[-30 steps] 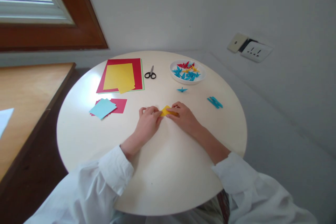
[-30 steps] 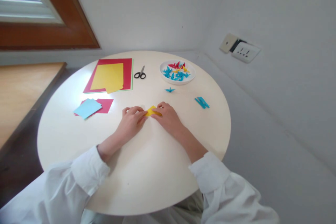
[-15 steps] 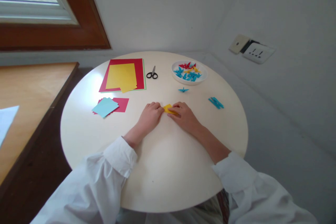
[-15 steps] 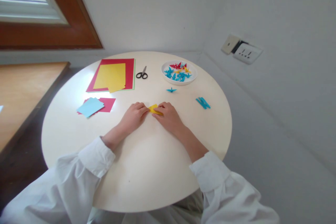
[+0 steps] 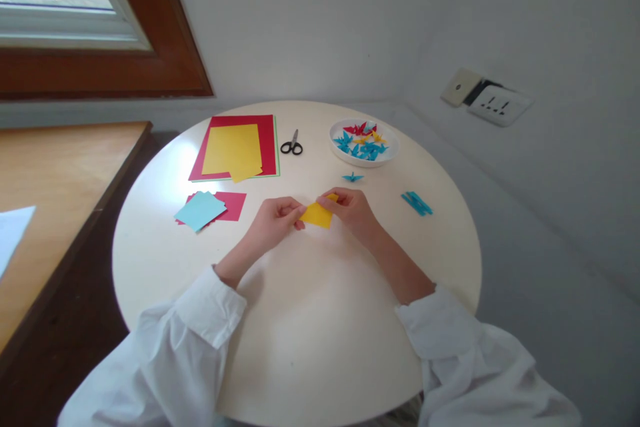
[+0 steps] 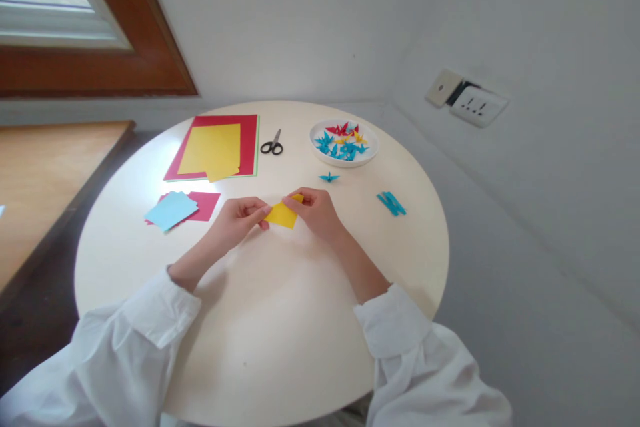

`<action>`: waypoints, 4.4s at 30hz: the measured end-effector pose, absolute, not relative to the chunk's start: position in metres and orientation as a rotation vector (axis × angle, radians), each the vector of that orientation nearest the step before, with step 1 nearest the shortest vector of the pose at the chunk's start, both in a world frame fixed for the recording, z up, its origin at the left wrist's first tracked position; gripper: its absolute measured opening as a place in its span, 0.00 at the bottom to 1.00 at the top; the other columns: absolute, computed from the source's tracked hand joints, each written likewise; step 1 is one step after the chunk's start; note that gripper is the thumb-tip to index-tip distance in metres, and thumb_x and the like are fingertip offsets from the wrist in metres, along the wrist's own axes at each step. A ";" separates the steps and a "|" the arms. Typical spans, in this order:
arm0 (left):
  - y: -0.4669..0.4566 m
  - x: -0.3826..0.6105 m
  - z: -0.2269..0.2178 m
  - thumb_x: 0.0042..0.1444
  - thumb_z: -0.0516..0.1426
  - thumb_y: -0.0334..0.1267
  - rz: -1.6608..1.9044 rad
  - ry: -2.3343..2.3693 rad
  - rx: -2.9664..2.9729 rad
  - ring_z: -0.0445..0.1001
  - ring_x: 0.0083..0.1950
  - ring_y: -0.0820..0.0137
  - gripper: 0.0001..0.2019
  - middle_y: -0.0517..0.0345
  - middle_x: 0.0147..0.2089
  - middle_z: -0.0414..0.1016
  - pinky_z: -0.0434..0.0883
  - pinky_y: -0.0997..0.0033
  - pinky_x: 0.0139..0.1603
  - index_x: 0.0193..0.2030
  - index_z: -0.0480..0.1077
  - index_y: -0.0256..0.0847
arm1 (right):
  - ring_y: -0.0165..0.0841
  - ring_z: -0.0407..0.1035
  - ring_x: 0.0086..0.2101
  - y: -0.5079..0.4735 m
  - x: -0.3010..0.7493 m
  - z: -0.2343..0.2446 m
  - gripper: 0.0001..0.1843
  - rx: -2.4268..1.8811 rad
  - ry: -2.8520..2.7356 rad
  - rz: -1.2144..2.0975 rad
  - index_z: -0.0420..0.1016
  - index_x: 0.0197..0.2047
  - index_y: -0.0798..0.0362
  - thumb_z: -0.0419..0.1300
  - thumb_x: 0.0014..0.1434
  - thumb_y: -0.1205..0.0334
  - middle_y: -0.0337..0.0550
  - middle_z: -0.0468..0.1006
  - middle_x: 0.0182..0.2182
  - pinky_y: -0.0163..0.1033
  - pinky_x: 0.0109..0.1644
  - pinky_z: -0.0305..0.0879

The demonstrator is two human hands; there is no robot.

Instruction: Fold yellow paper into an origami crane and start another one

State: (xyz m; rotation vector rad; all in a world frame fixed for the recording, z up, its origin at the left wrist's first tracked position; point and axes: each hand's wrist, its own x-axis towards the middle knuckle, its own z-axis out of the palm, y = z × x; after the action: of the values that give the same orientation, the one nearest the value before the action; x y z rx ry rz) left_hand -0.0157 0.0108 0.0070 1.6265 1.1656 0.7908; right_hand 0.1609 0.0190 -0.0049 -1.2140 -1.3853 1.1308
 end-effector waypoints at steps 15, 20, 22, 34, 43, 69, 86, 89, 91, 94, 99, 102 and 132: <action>0.018 -0.026 0.012 0.55 0.54 0.44 1.116 1.162 1.295 0.64 0.25 0.75 0.13 0.61 0.22 0.67 0.63 0.73 0.30 0.25 0.68 0.38 | 0.26 0.65 0.25 0.018 0.163 -0.008 0.14 -1.051 -0.853 1.345 0.76 0.21 0.52 0.72 0.34 0.53 0.35 0.73 0.20 0.33 0.31 0.61; 0.009 -0.017 0.015 0.51 0.57 0.48 0.958 1.173 1.404 0.66 0.27 0.74 0.14 0.59 0.24 0.69 0.65 0.73 0.29 0.28 0.72 0.37 | 0.26 0.65 0.25 0.015 0.160 -0.008 0.13 -1.049 -0.879 1.353 0.76 0.21 0.52 0.72 0.36 0.54 0.35 0.73 0.20 0.33 0.31 0.61; 0.007 -0.014 0.014 0.49 0.59 0.48 0.928 1.140 1.349 0.69 0.28 0.73 0.14 0.58 0.26 0.71 0.67 0.72 0.31 0.30 0.73 0.36 | 0.27 0.65 0.25 0.012 0.157 -0.009 0.14 -1.064 -0.911 1.355 0.76 0.21 0.53 0.71 0.36 0.53 0.35 0.73 0.20 0.33 0.31 0.62; 0.009 -0.010 0.006 0.43 0.63 0.45 0.938 1.134 1.148 0.74 0.29 0.72 0.14 0.58 0.27 0.74 0.75 0.68 0.36 0.29 0.72 0.35 | 0.28 0.64 0.25 0.012 0.154 -0.014 0.12 -1.150 -1.039 1.232 0.72 0.21 0.53 0.67 0.39 0.54 0.36 0.72 0.20 0.35 0.31 0.63; 0.014 -0.018 0.009 0.47 0.61 0.44 0.873 1.169 1.211 0.74 0.32 0.70 0.12 0.55 0.31 0.75 0.73 0.69 0.36 0.30 0.73 0.35 | 0.33 0.69 0.39 0.014 0.173 -0.014 0.11 -1.070 -1.447 0.987 0.74 0.37 0.50 0.59 0.48 0.64 0.42 0.76 0.36 0.39 0.40 0.66; 0.013 -0.016 -0.019 0.57 0.54 0.35 0.566 1.244 2.473 0.70 0.37 0.66 0.07 0.54 0.36 0.75 0.64 0.64 0.41 0.34 0.73 0.40 | 0.33 0.70 0.37 0.012 0.170 -0.029 0.06 -1.164 -2.285 0.435 0.77 0.32 0.51 0.59 0.55 0.69 0.41 0.79 0.33 0.41 0.44 0.57; 0.017 -0.017 -0.011 0.54 0.52 0.31 0.601 1.161 2.281 0.71 0.35 0.67 0.09 0.53 0.32 0.74 0.66 0.68 0.40 0.27 0.73 0.38 | 0.32 0.70 0.34 0.016 0.195 -0.020 0.06 -1.260 -2.050 0.878 0.79 0.28 0.50 0.60 0.53 0.64 0.40 0.75 0.32 0.39 0.40 0.65; 0.017 -0.017 -0.010 0.53 0.53 0.32 0.626 1.183 2.206 0.70 0.35 0.68 0.09 0.54 0.31 0.72 0.65 0.69 0.37 0.25 0.71 0.38 | 0.32 0.69 0.33 0.016 0.193 -0.021 0.06 -1.263 -1.987 0.895 0.77 0.27 0.51 0.59 0.52 0.65 0.40 0.74 0.30 0.38 0.38 0.65; 0.017 -0.016 -0.010 0.53 0.53 0.32 0.639 1.194 2.170 0.69 0.34 0.68 0.09 0.54 0.30 0.72 0.65 0.70 0.36 0.24 0.70 0.38 | 0.32 0.69 0.33 0.015 0.192 -0.021 0.06 -1.273 -1.978 0.890 0.77 0.27 0.52 0.59 0.53 0.65 0.40 0.74 0.30 0.37 0.38 0.66; 0.016 -0.016 -0.009 0.53 0.52 0.33 0.627 1.213 2.154 0.69 0.34 0.68 0.09 0.54 0.30 0.71 0.65 0.70 0.36 0.25 0.69 0.38 | 0.32 0.69 0.33 0.015 0.190 -0.019 0.06 -1.295 -1.972 0.899 0.76 0.27 0.52 0.58 0.53 0.64 0.41 0.74 0.30 0.38 0.38 0.66; 0.015 -0.013 -0.007 0.53 0.52 0.33 0.565 1.292 2.158 0.70 0.37 0.66 0.08 0.54 0.33 0.71 0.66 0.66 0.41 0.25 0.68 0.39 | 0.32 0.70 0.33 0.014 0.187 -0.019 0.05 -1.350 -1.926 0.897 0.75 0.26 0.53 0.59 0.51 0.64 0.41 0.74 0.29 0.38 0.40 0.67; 0.015 -0.012 -0.006 0.52 0.54 0.34 0.546 1.360 2.138 0.70 0.42 0.64 0.07 0.53 0.34 0.71 0.65 0.62 0.45 0.25 0.67 0.39 | 0.32 0.70 0.33 0.014 0.184 -0.018 0.05 -1.383 -1.915 0.879 0.74 0.25 0.53 0.60 0.50 0.65 0.41 0.74 0.29 0.39 0.40 0.67; 0.017 -0.010 -0.008 0.50 0.54 0.31 0.582 1.374 2.110 0.68 0.36 0.67 0.08 0.56 0.32 0.70 0.64 0.65 0.39 0.21 0.62 0.40 | 0.32 0.69 0.33 0.013 0.176 -0.006 0.05 -1.578 -2.008 0.773 0.74 0.24 0.54 0.58 0.49 0.69 0.42 0.76 0.29 0.37 0.37 0.64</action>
State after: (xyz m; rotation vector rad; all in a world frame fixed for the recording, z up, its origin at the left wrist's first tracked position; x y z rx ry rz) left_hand -0.0101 0.0167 -0.0082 2.1100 1.3740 0.5816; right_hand 0.1760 0.0125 -0.0059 -1.5784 -2.0084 0.7732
